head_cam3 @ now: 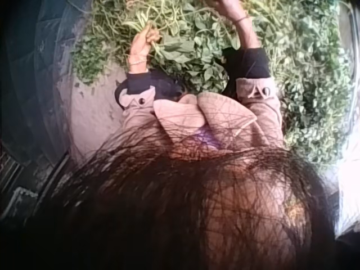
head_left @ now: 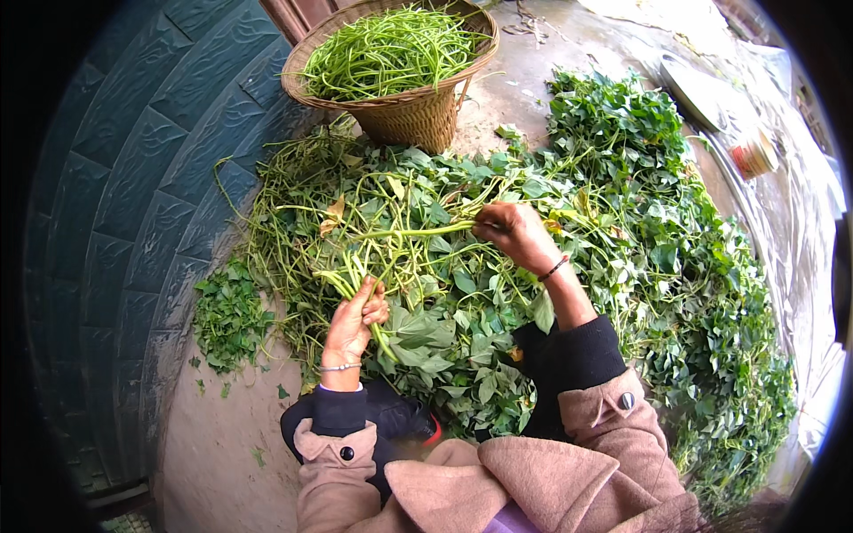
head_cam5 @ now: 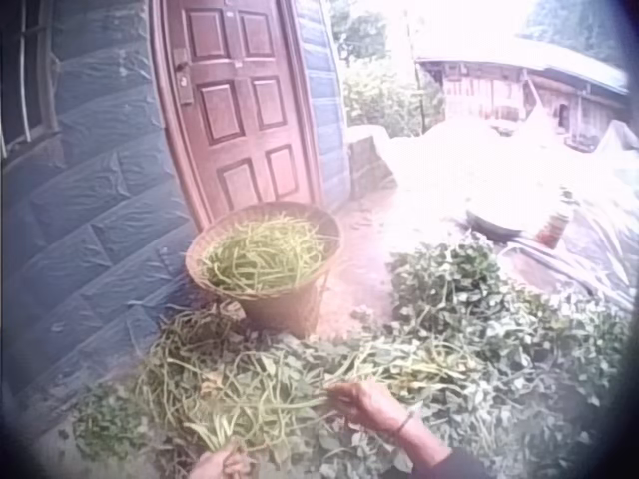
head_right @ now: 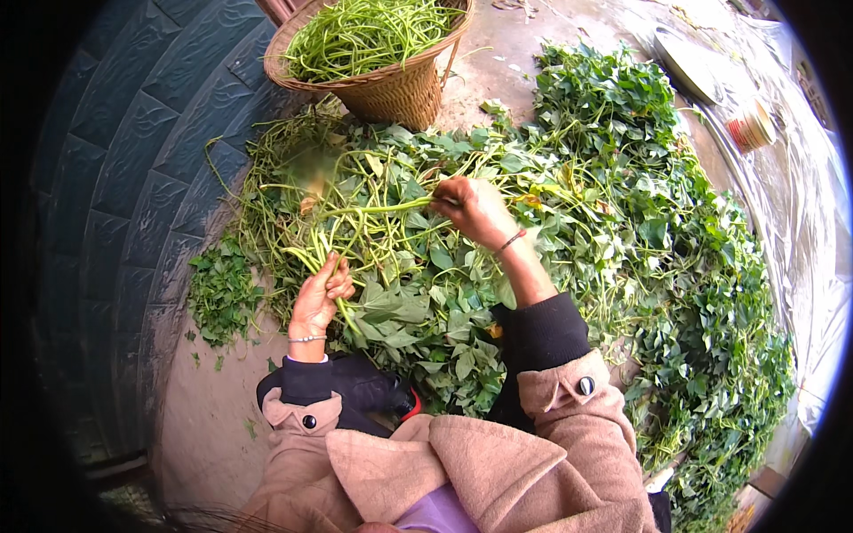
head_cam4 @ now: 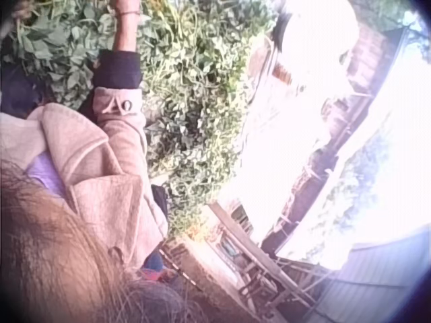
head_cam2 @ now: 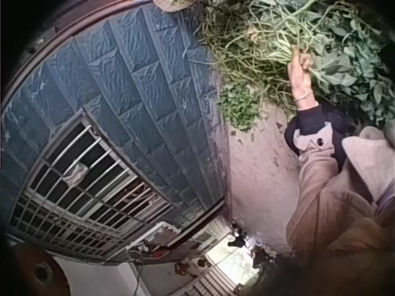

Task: The person sits on the floor and sorts through a large pile of leafy green vegetables, picking up stems and leaves and placing them into a woven basket. The person repeatedly handles the greens, separating them by hand.

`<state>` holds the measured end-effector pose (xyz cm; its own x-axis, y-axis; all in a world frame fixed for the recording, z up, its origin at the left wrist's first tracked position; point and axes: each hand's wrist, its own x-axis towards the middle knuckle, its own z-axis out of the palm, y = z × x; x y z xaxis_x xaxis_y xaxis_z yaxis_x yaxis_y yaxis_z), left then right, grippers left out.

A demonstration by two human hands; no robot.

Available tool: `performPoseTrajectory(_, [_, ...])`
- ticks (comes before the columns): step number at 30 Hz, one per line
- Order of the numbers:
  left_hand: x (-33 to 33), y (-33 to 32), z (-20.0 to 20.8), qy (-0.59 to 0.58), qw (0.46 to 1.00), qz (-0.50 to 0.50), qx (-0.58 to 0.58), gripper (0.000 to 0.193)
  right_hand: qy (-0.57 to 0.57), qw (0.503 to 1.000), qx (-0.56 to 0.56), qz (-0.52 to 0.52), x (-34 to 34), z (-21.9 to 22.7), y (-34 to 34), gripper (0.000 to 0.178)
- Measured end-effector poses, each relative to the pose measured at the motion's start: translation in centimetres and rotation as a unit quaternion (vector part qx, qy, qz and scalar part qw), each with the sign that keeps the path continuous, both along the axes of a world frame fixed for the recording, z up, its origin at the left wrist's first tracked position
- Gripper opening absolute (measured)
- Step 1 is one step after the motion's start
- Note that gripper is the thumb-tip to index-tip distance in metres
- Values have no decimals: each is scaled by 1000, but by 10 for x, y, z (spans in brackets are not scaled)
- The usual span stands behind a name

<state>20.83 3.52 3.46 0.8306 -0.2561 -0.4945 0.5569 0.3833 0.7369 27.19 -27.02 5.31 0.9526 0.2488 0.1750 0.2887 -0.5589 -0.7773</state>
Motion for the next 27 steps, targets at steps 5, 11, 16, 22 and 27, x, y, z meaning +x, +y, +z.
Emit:
performPoseTrajectory(5, [-2, 6, 8, -10, 997, -79, 7, 28, -2, 1000, 1, -12, 6, 0, -33, 15])
performPoseTrajectory(11, [-1, 36, 15, -15, 997, -43, -57, 29, -57, 984, -43, -164, 15, -14, -62, 16])
performPoseTrajectory(16, [5, 48, 38, -89, 981, 136, -108, 25, 72, 952, 155, -254, 14, -29, -81, 17])
performPoseTrajectory(22, [-2, -12, 22, -56, 994, 91, -21, 40, 320, 875, 363, 0, -3, -3, 9, 19])
performPoseTrajectory(27, [-13, -44, 14, -47, 994, 85, -43, 39, 329, 851, 387, 135, -17, 0, 45, 20])
